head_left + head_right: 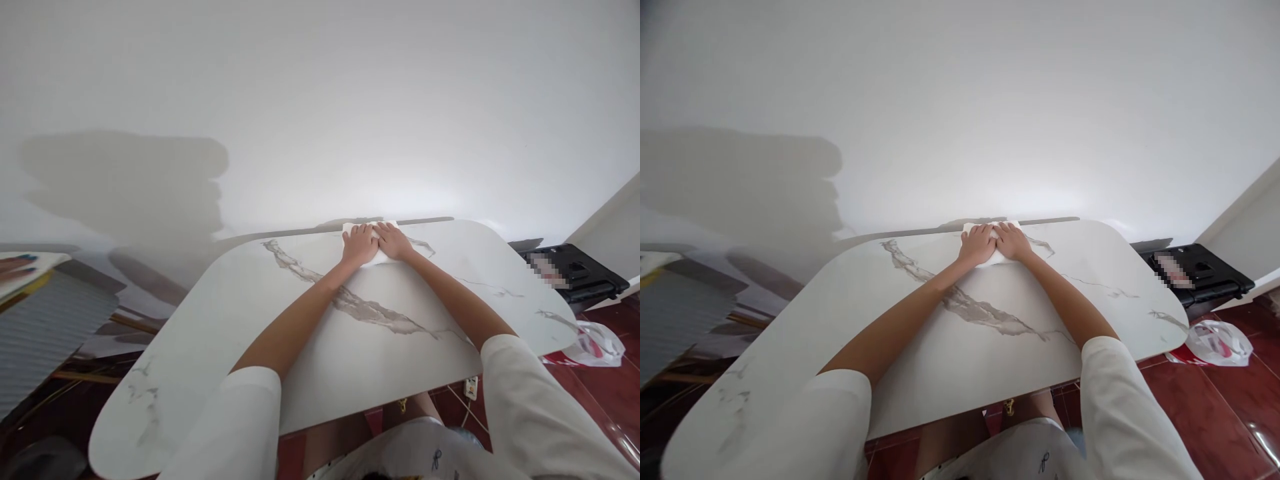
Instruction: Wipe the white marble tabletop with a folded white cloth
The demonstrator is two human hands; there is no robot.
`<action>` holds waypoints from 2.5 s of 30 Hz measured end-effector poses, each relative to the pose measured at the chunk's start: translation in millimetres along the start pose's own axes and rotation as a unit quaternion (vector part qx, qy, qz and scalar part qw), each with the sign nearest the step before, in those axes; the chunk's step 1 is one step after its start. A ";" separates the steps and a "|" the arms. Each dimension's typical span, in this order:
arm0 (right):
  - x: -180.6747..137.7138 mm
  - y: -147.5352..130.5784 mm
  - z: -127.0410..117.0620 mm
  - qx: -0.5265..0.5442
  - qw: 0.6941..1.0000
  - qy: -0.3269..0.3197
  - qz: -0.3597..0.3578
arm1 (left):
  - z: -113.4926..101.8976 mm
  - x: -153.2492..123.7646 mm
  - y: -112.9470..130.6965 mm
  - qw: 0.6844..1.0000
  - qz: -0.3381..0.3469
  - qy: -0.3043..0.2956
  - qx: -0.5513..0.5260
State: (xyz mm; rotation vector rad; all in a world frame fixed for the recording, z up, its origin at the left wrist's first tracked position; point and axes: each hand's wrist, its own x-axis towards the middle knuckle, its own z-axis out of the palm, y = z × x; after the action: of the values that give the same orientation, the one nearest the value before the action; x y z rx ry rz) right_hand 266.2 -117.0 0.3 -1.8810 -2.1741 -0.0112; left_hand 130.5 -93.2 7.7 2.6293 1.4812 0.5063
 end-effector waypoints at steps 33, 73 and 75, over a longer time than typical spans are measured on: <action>-20.1 43.0 0.4 0.000 1.000 0.015 0.014 | 9.1 -1.6 44.9 1.000 0.015 0.004 -0.003; -256.1 -82.0 -38.0 0.003 1.000 -0.008 0.022 | -42.0 -238.7 107.9 0.998 -0.006 -0.057 0.032; -261.6 -82.4 -40.2 0.006 1.000 -0.009 0.014 | -42.4 -243.7 111.9 0.998 -0.013 -0.060 0.034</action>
State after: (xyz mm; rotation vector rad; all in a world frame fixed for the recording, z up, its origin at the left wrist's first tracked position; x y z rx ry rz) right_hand 226.2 -391.3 -0.7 -1.9110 -2.1557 0.0256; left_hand 91.8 -361.8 13.8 2.6347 1.5195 0.2961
